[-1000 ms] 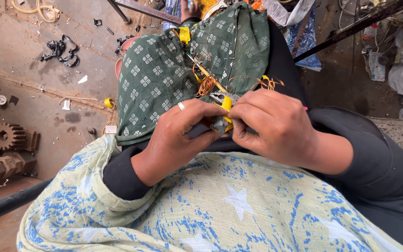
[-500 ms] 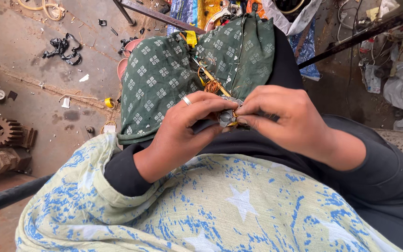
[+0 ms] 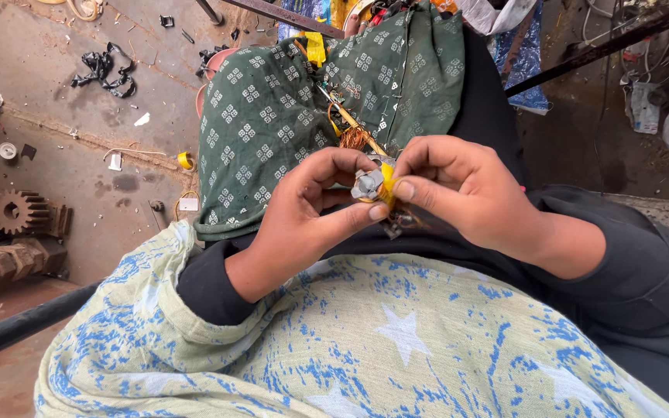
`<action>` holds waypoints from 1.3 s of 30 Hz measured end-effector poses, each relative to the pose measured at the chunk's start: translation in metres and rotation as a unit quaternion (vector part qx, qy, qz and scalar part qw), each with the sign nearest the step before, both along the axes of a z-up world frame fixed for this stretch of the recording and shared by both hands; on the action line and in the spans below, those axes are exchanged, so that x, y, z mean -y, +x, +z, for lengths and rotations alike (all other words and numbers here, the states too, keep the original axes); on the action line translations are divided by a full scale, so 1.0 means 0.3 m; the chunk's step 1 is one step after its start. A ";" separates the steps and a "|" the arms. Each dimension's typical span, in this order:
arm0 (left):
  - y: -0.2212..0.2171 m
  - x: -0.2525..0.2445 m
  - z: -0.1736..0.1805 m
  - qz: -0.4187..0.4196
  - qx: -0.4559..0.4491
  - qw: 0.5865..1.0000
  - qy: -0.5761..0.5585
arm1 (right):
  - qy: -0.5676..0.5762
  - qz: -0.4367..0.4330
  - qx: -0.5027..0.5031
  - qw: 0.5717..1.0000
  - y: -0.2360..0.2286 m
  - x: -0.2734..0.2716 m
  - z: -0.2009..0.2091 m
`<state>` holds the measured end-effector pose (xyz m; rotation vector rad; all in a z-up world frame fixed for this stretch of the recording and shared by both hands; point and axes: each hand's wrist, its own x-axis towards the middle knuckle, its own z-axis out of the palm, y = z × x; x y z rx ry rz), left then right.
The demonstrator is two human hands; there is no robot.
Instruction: The person sits on the floor and uses pliers to strip the insulation from copper wires attached to a small yellow cylindrical component. They repeatedly twist and pull the wires to separate them from the component.
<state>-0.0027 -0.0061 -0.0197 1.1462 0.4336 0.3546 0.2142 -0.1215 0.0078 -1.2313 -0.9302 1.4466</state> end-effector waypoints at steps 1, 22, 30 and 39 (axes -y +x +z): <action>-0.002 -0.004 0.000 -0.011 0.016 0.999 -0.028 | -0.008 -0.006 -0.012 1.000 0.011 -0.003 0.001; -0.003 -0.080 0.020 -0.003 0.058 0.970 -0.238 | -0.005 -0.048 -0.090 0.995 0.084 -0.018 -0.035; 0.027 -0.037 -0.070 -0.031 -0.022 0.998 -0.060 | 0.083 0.042 -0.027 0.995 0.024 -0.012 0.023; 0.013 -0.035 -0.036 -0.039 0.049 0.960 -0.271 | 0.087 0.079 -0.045 0.992 0.034 0.014 -0.007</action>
